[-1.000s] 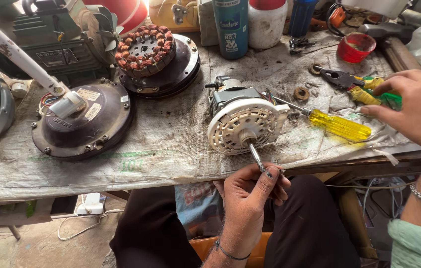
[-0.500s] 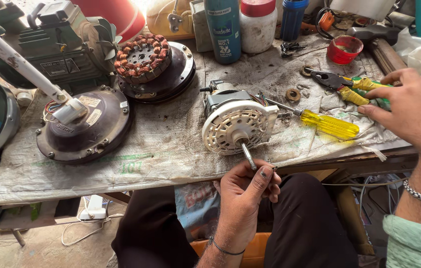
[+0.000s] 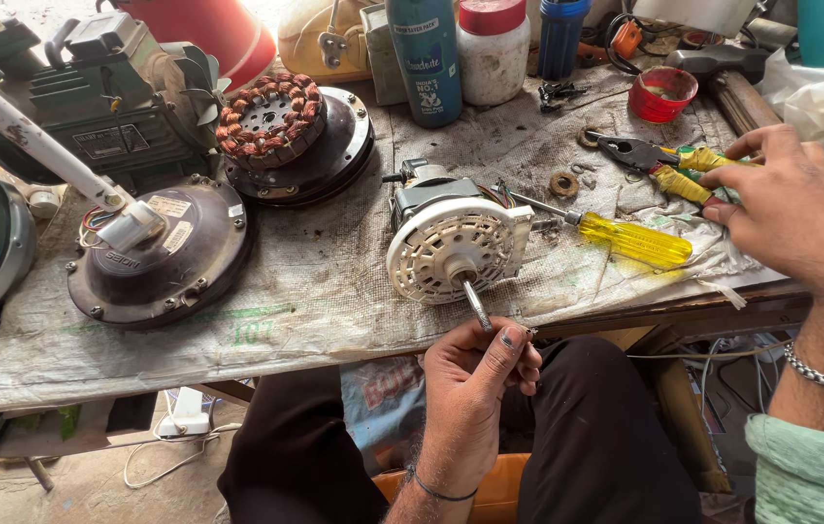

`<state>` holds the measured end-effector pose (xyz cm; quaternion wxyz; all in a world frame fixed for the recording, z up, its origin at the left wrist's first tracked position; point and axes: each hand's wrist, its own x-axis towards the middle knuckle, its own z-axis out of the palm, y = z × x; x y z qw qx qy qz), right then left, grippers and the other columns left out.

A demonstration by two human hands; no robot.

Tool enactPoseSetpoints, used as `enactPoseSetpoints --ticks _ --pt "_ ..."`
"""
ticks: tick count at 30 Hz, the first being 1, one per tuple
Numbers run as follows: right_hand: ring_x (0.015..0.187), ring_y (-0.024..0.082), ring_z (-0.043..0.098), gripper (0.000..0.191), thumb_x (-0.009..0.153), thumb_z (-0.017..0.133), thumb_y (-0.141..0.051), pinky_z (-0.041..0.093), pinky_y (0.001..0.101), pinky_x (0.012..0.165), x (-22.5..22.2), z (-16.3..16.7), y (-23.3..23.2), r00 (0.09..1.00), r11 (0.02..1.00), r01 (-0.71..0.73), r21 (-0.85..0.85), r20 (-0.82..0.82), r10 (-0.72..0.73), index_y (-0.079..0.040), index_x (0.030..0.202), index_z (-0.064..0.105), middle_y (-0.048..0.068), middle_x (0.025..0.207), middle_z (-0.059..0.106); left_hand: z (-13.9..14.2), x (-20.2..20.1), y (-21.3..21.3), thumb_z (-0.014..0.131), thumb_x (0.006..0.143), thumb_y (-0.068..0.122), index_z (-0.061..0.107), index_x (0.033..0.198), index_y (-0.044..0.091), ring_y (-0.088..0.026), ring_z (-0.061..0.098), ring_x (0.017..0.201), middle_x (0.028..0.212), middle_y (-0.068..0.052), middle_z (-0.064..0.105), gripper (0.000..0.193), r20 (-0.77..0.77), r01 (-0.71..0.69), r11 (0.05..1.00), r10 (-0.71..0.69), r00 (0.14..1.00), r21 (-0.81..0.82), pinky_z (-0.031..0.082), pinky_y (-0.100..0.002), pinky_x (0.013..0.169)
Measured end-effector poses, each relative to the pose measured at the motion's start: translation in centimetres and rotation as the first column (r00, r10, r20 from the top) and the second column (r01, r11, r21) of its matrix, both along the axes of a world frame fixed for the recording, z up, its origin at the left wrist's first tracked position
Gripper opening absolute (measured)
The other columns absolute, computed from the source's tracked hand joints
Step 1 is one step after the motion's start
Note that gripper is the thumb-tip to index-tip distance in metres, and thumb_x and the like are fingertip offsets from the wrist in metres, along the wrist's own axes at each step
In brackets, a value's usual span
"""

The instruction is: The person uses a screwdriver to adjust a fan motor assembly, then uses pliers to manipulate a metal shaft and washer. They attach a fan head to the motor shaft and continue to adjust the assembly with the screwdriver.

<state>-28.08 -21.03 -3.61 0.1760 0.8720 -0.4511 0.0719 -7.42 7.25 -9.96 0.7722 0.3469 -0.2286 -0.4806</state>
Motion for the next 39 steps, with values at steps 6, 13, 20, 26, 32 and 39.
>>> enactPoseSetpoints --ticks 6,13,20,26,32,39 --pt "0.119 0.03 0.062 0.035 0.095 0.07 -0.036 0.055 0.0454 0.099 0.4 0.7 1.5 0.999 1.0 0.009 0.019 0.05 -0.01 -0.018 0.125 0.078 0.014 0.14 0.055 0.1 0.1 0.0 0.074 0.098 0.019 0.074 0.098 -0.001 -0.013 0.068 0.071 0.08 -0.009 0.073 0.02 -0.005 -0.007 1.0 0.007 1.0 -0.014 0.056 -0.027 0.063" --pt "0.118 0.026 0.065 0.041 0.094 0.072 -0.041 0.058 0.0395 0.101 0.7 0.3 1.1 0.999 0.999 -0.047 -0.023 -0.02 0.046 -0.016 0.125 0.078 0.014 0.129 0.058 0.2 -0.1 0.2 0.073 0.098 0.017 0.073 0.101 -0.002 -0.013 0.068 0.073 0.082 -0.009 0.073 0.018 0.016 0.036 0.999 -0.036 0.999 -0.004 0.056 -0.027 0.065" --pt "0.11 0.03 0.065 0.049 0.092 0.067 -0.047 0.056 0.0446 0.097 0.4 0.2 -0.2 0.989 0.988 -0.112 0.108 0.109 0.1 -0.009 0.122 0.074 0.017 0.12 0.061 2.9 -0.7 1.5 0.064 0.104 0.012 0.065 0.111 0.001 -0.008 0.066 0.084 0.093 -0.004 0.07 0.013 0.245 0.262 0.964 -0.245 0.938 -0.042 0.055 -0.022 0.075" --pt "0.09 0.034 0.065 0.047 0.11 0.052 -0.038 0.056 0.0452 0.074 -0.7 0.9 -0.8 0.865 0.97 -0.208 0.126 0.486 0.123 0.005 0.121 0.065 0.025 0.112 0.059 7.8 1.5 3.2 0.068 0.101 0.012 0.069 0.104 0.0 -0.01 0.064 0.069 0.084 -0.006 0.071 0.013 0.48 0.006 0.998 0.028 0.877 -0.068 0.054 -0.023 0.061" --pt "0.077 0.021 0.067 0.025 0.11 0.069 -0.022 0.052 0.0274 0.052 0.4 2.5 2.1 0.032 0.612 -0.787 0.075 0.996 -0.08 0.0 0.112 0.058 0.02 0.095 0.064 11.0 6.9 -1.5 0.062 0.108 0.011 0.067 0.11 0.0 -0.017 0.069 0.087 0.098 -0.011 0.071 0.012 0.229 0.056 0.959 0.009 0.973 -0.276 0.057 -0.027 0.073" --pt "0.112 0.021 0.073 0.025 0.094 0.075 -0.009 0.065 0.0306 0.091 3.8 4.1 6.6 0.189 0.611 -0.782 -0.122 0.888 0.42 -0.006 0.111 0.057 0.012 0.123 0.072 8.7 6.7 -1.6 0.063 0.106 0.009 0.068 0.112 0.0 -0.024 0.074 0.1 0.107 -0.017 0.074 0.011 0.039 0.025 0.925 -0.011 0.999 -0.379 0.062 -0.035 0.085"
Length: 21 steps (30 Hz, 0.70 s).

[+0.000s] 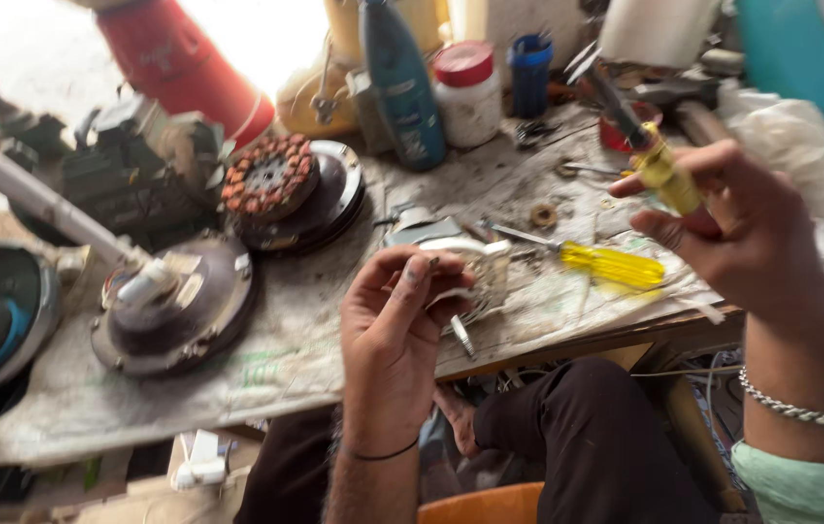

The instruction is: The person uses a screwdriver to adjust a fan motor assembly, then uses pliers to manipulate a metal shaft and washer. They attach a fan head to the motor shaft and continue to adjust the assembly with the screwdriver.

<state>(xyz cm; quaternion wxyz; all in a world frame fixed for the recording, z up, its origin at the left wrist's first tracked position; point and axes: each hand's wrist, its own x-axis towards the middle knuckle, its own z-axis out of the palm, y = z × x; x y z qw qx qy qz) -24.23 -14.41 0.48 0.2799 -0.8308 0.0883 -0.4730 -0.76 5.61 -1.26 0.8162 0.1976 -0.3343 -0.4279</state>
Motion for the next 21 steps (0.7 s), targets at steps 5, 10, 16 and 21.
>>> enactPoseSetpoints --ticks 5,10,16,21 --pt "0.123 0.032 0.066 0.029 0.079 0.08 -0.006 0.044 0.057 0.125 2.8 -0.3 2.0 0.995 0.931 -0.006 -0.366 -0.094 -0.03 -0.011 0.097 0.057 0.008 0.106 0.073 -0.7 -0.5 0.5 0.063 0.109 0.009 0.069 0.113 -0.002 -0.024 0.074 0.102 0.109 -0.017 0.073 0.013 -0.012 -0.033 0.999 0.033 0.999 -0.031 0.062 -0.035 0.087" --pt "0.136 0.042 0.057 0.03 0.072 0.079 -0.01 0.044 0.0567 0.116 3.3 -0.5 2.8 0.988 0.867 -0.01 -0.497 -0.137 -0.068 -0.012 0.096 0.062 0.007 0.104 0.073 -0.1 -1.2 1.6 0.064 0.107 0.009 0.069 0.113 -0.002 -0.022 0.073 0.105 0.109 -0.015 0.072 0.013 -0.042 -0.05 0.998 0.049 0.998 -0.034 0.063 -0.037 0.088" --pt "0.127 0.037 0.062 0.026 0.076 0.083 -0.009 0.049 0.0512 0.106 3.4 -0.3 3.3 0.99 0.826 0.065 -0.56 -0.069 -0.124 -0.011 0.096 0.067 0.007 0.099 0.075 0.4 -1.8 1.9 0.065 0.108 0.007 0.069 0.113 -0.003 -0.02 0.072 0.105 0.111 -0.014 0.071 0.012 -0.06 -0.039 0.998 0.037 0.998 -0.039 0.063 -0.038 0.088" --pt "0.115 0.034 0.068 0.024 0.077 0.086 -0.01 0.053 0.045 0.099 3.4 -0.2 3.5 0.991 0.8 0.107 -0.591 0.001 -0.131 -0.012 0.096 0.073 0.005 0.09 0.075 0.6 -1.8 2.2 0.065 0.108 0.008 0.069 0.113 -0.004 -0.021 0.072 0.102 0.112 -0.015 0.07 0.014 -0.051 -0.003 0.998 0.0 0.999 -0.066 0.064 -0.038 0.088"
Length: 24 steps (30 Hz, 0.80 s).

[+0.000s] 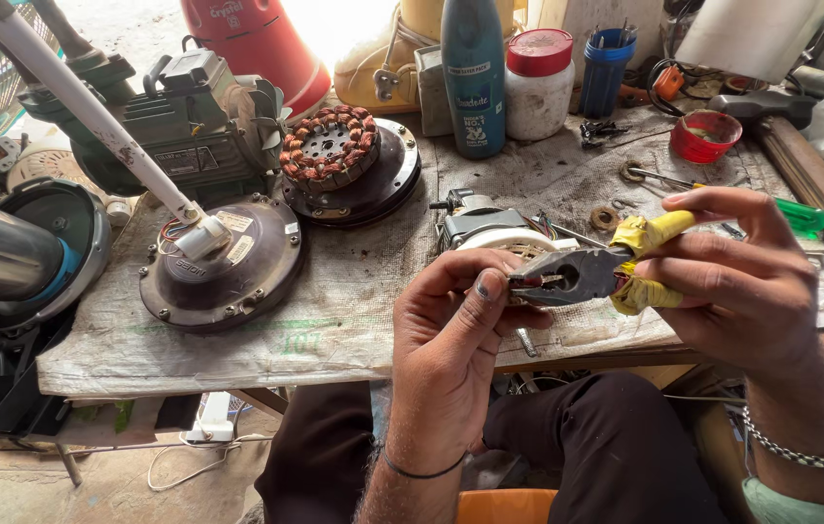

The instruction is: The person uses a screwdriver to adjust a fan motor assembly, then uses pliers to manipulate a metal shaft and washer. They attach a fan head to the motor shaft and continue to adjust the assembly with the screwdriver.

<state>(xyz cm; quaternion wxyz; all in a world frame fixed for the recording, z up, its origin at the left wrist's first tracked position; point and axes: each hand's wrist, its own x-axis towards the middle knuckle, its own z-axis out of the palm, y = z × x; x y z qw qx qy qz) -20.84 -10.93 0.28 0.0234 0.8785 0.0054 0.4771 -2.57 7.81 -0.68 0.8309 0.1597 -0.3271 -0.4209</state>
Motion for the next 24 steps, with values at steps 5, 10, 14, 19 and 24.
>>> enactPoseSetpoints --ticks 5,10,14,19,24 --pt "0.112 0.036 0.071 0.019 0.079 0.086 -0.01 0.056 0.0477 0.096 -0.3 -0.3 -0.1 0.997 0.996 0.051 -0.071 0.056 -0.047 -0.011 0.093 0.074 0.005 0.087 0.074 0.0 -0.2 0.3 0.066 0.107 0.006 0.068 0.115 -0.005 -0.022 0.072 0.103 0.115 -0.016 0.068 0.014 0.002 0.042 0.999 -0.042 0.999 -0.013 0.065 -0.039 0.09" --pt "0.104 0.036 0.071 0.017 0.079 0.088 -0.014 0.056 0.0481 0.087 -0.7 -0.4 -0.1 0.995 0.988 0.065 -0.14 0.081 -0.054 -0.01 0.087 0.073 0.003 0.078 0.069 0.0 -0.1 0.4 0.067 0.106 0.005 0.069 0.114 -0.006 -0.02 0.071 0.104 0.116 -0.016 0.066 0.013 0.013 0.072 0.997 -0.072 0.997 -0.007 0.065 -0.039 0.091" --pt "0.1 0.039 0.07 0.018 0.077 0.089 -0.016 0.057 0.048 0.085 -0.9 -0.2 -0.2 0.995 0.981 0.067 -0.182 0.079 -0.053 -0.008 0.083 0.074 0.002 0.075 0.065 -0.1 0.1 0.5 0.068 0.106 0.004 0.07 0.114 -0.005 -0.02 0.07 0.106 0.116 -0.016 0.066 0.012 0.038 0.084 0.996 -0.084 0.996 0.0 0.065 -0.038 0.091" --pt "0.095 0.038 0.069 0.02 0.075 0.088 -0.013 0.057 0.0438 0.077 -0.7 -0.3 -0.1 0.992 0.982 0.029 -0.185 0.124 -0.006 -0.005 0.075 0.069 0.002 0.07 0.053 -0.2 0.4 0.5 0.07 0.104 0.004 0.07 0.112 -0.005 -0.019 0.069 0.106 0.116 -0.015 0.066 0.012 0.061 0.122 0.992 -0.123 0.991 0.011 0.065 -0.038 0.091" --pt "0.092 0.037 0.068 0.018 0.069 0.085 -0.015 0.056 0.0461 0.076 -0.8 -0.4 0.0 0.994 0.981 0.047 -0.189 0.107 -0.027 -0.005 0.076 0.072 0.002 0.071 0.051 -0.2 0.8 0.7 0.072 0.104 0.006 0.071 0.11 -0.006 -0.019 0.069 0.106 0.115 -0.016 0.064 0.013 0.064 0.158 0.987 -0.159 0.985 0.018 0.065 -0.038 0.092"
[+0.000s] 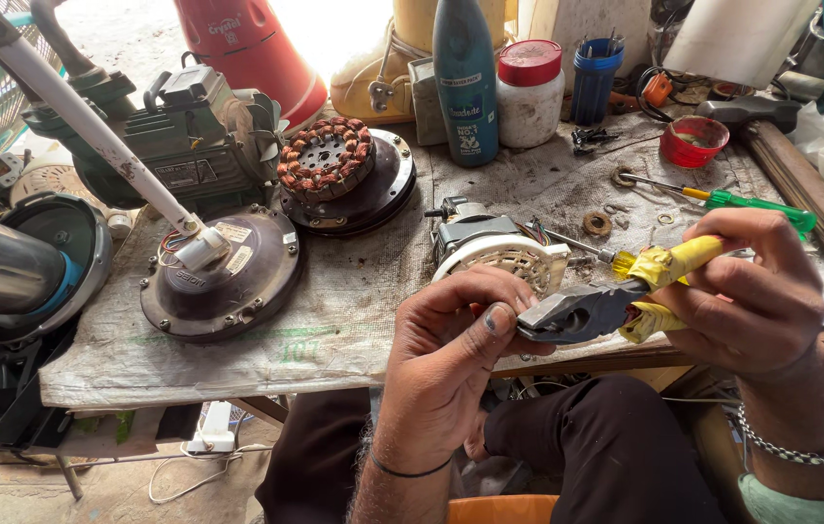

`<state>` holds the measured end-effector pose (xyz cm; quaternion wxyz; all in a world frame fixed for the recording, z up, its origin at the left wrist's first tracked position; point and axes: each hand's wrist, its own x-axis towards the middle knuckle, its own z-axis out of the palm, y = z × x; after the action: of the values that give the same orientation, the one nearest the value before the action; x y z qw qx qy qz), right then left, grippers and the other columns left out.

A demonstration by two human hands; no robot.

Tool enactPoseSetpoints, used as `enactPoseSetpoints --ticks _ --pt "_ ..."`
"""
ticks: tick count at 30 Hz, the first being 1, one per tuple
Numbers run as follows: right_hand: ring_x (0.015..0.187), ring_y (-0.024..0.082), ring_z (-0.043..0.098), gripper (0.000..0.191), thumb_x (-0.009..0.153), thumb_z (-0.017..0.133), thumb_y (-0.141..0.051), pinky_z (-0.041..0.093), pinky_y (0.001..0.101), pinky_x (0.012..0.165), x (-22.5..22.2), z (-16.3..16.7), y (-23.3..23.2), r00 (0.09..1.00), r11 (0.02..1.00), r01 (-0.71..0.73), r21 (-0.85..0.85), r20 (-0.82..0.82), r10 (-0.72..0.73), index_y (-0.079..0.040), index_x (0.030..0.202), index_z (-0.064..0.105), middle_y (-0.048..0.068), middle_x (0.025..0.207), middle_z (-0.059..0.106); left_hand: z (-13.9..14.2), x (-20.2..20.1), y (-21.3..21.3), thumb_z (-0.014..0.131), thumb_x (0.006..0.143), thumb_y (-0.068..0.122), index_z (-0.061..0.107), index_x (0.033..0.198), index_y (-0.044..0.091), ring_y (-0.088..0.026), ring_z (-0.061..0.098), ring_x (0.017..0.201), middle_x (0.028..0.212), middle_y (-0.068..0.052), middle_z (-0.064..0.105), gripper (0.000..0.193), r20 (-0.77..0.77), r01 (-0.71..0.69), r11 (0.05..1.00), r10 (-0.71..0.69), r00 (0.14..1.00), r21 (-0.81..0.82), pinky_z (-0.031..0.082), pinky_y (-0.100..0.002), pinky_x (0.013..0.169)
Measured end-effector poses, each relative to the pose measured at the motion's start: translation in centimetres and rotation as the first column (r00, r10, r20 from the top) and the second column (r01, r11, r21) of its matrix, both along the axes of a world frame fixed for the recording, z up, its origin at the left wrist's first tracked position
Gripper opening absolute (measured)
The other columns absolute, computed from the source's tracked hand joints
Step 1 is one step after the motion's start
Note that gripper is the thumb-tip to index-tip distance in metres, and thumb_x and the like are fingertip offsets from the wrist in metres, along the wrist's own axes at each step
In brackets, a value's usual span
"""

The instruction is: The person uses a screwdriver to adjust a fan motor assembly, then uses pliers to manipulate a metal shaft and washer. They attach a fan head to the motor shaft and continue to adjust the assembly with the screwdriver.

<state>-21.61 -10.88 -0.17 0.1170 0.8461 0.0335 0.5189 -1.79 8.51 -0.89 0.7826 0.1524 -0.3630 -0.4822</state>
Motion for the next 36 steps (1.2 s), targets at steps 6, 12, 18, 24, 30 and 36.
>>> enactPoseSetpoints --ticks 6,12,18,24,30,36 --pt "0.093 0.038 0.068 0.019 0.067 0.084 -0.017 0.055 0.0467 0.075 0.1 0.2 -0.2 1.0 0.999 0.002 -0.036 0.01 -0.001 -0.006 0.077 0.072 0.002 0.071 0.05 -0.1 0.3 0.0 0.072 0.103 0.005 0.071 0.109 -0.007 -0.02 0.069 0.103 0.113 -0.018 0.065 0.013 0.019 0.035 0.999 -0.035 0.999 0.016 0.066 -0.038 0.09" --pt "0.089 0.037 0.066 0.018 0.067 0.085 -0.012 0.055 0.0455 0.072 0.1 0.0 -0.3 1.0 0.999 -0.023 -0.047 -0.003 0.023 -0.004 0.076 0.071 0.002 0.07 0.047 -0.4 0.5 -0.2 0.073 0.102 0.005 0.071 0.109 -0.007 -0.02 0.07 0.103 0.114 -0.018 0.066 0.014 -0.001 0.033 0.999 -0.033 0.999 0.035 0.066 -0.038 0.089" --pt "0.085 0.036 0.064 0.019 0.064 0.085 -0.011 0.052 0.0437 0.067 0.5 -0.3 -0.5 0.999 0.998 -0.036 -0.045 0.002 0.036 -0.002 0.074 0.071 0.003 0.067 0.047 -0.7 0.6 -0.4 0.072 0.102 0.005 0.072 0.111 -0.006 -0.02 0.07 0.105 0.116 -0.017 0.066 0.014 -0.008 0.033 0.999 -0.033 0.999 0.029 0.065 -0.037 0.09" --pt "0.083 0.035 0.065 0.02 0.065 0.085 -0.013 0.052 0.0436 0.066 0.7 0.1 -0.2 0.999 0.999 -0.034 -0.036 -0.018 0.033 -0.002 0.074 0.072 0.003 0.067 0.049 -0.9 0.6 -0.5 0.071 0.103 0.004 0.071 0.111 -0.006 -0.02 0.07 0.105 0.116 -0.017 0.066 0.013 -0.018 0.017 0.999 -0.016 1.0 0.028 0.065 -0.037 0.089" --pt "0.083 0.033 0.065 0.018 0.068 0.086 -0.008 0.053 0.0434 0.068 0.8 0.5 0.2 0.999 1.0 0.0 -0.026 -0.054 -0.002 -0.003 0.08 0.075 0.003 0.066 0.052 -0.9 0.7 -0.8 0.07 0.103 0.004 0.071 0.11 -0.006 -0.019 0.07 0.105 0.116 -0.016 0.066 0.012 -0.047 0.023 1.0 -0.022 0.999 0.017 0.065 -0.037 0.089" --pt "0.095 0.035 0.069 0.02 0.077 0.083 -0.015 0.056 0.0449 0.084 1.0 0.3 -0.8 0.991 0.989 -0.064 0.136 -0.111 0.079 -0.008 0.09 0.071 0.005 0.081 0.067 -0.7 0.7 -1.3 0.067 0.103 0.005 0.07 0.106 -0.006 -0.021 0.072 0.098 0.109 -0.016 0.069 0.011 -0.092 -0.046 0.999 0.048 0.995 0.023 0.065 -0.037 0.086"
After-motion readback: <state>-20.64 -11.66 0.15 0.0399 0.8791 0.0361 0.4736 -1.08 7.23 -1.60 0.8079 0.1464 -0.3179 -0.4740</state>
